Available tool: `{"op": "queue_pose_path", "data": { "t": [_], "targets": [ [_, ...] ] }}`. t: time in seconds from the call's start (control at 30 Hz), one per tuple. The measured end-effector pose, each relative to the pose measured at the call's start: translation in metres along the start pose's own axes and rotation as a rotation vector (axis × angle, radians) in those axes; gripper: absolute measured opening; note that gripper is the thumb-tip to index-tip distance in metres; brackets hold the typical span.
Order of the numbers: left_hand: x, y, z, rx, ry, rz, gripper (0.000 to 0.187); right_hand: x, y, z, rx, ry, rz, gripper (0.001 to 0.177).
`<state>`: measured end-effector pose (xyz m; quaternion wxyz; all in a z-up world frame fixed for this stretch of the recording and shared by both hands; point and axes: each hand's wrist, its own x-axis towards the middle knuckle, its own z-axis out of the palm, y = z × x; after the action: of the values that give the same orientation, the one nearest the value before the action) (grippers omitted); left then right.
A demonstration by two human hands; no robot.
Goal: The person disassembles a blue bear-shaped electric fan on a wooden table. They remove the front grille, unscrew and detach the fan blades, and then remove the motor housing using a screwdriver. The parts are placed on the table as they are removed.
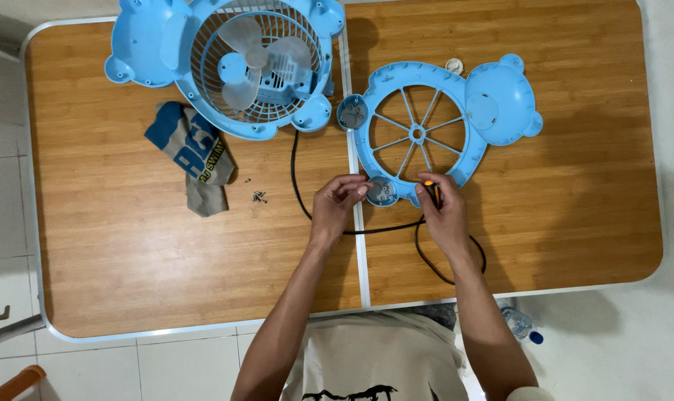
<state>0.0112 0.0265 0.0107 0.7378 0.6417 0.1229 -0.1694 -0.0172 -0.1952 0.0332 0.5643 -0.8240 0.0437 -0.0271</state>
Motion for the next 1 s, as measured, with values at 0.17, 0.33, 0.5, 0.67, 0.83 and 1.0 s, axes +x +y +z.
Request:
{"op": "queue_pose_path", "data": {
  "t": [0.17,0.33,0.5,0.67,0.83,1.0],
  "targets": [
    [-0.003,-0.007,-0.005,0.107,0.008,0.044,0.019,-0.001,-0.002,0.001,-0.079,-0.030,0.088,0.023],
    [-0.012,-0.018,-0.012,0.264,0.095,0.022,0.017,0.000,-0.006,0.003,-0.188,-0.021,-0.056,0.023],
    [-0.011,-0.037,-0.028,0.684,0.204,0.491,0.021,0.001,-0.018,0.004,-0.227,-0.061,0.008,0.023],
    [-0.021,-0.026,-0.053,0.635,0.338,0.351,0.020,0.003,-0.020,0.005,-0.240,-0.058,0.005,0.023],
    [-0.035,-0.009,-0.074,0.583,0.456,0.169,0.030,0.006,-0.012,0.005,-0.268,-0.056,-0.074,0.022],
    [-0.036,-0.017,-0.071,0.712,0.414,0.438,0.038,0.006,-0.012,0.005,-0.259,-0.065,-0.065,0.023]
  ]
}}
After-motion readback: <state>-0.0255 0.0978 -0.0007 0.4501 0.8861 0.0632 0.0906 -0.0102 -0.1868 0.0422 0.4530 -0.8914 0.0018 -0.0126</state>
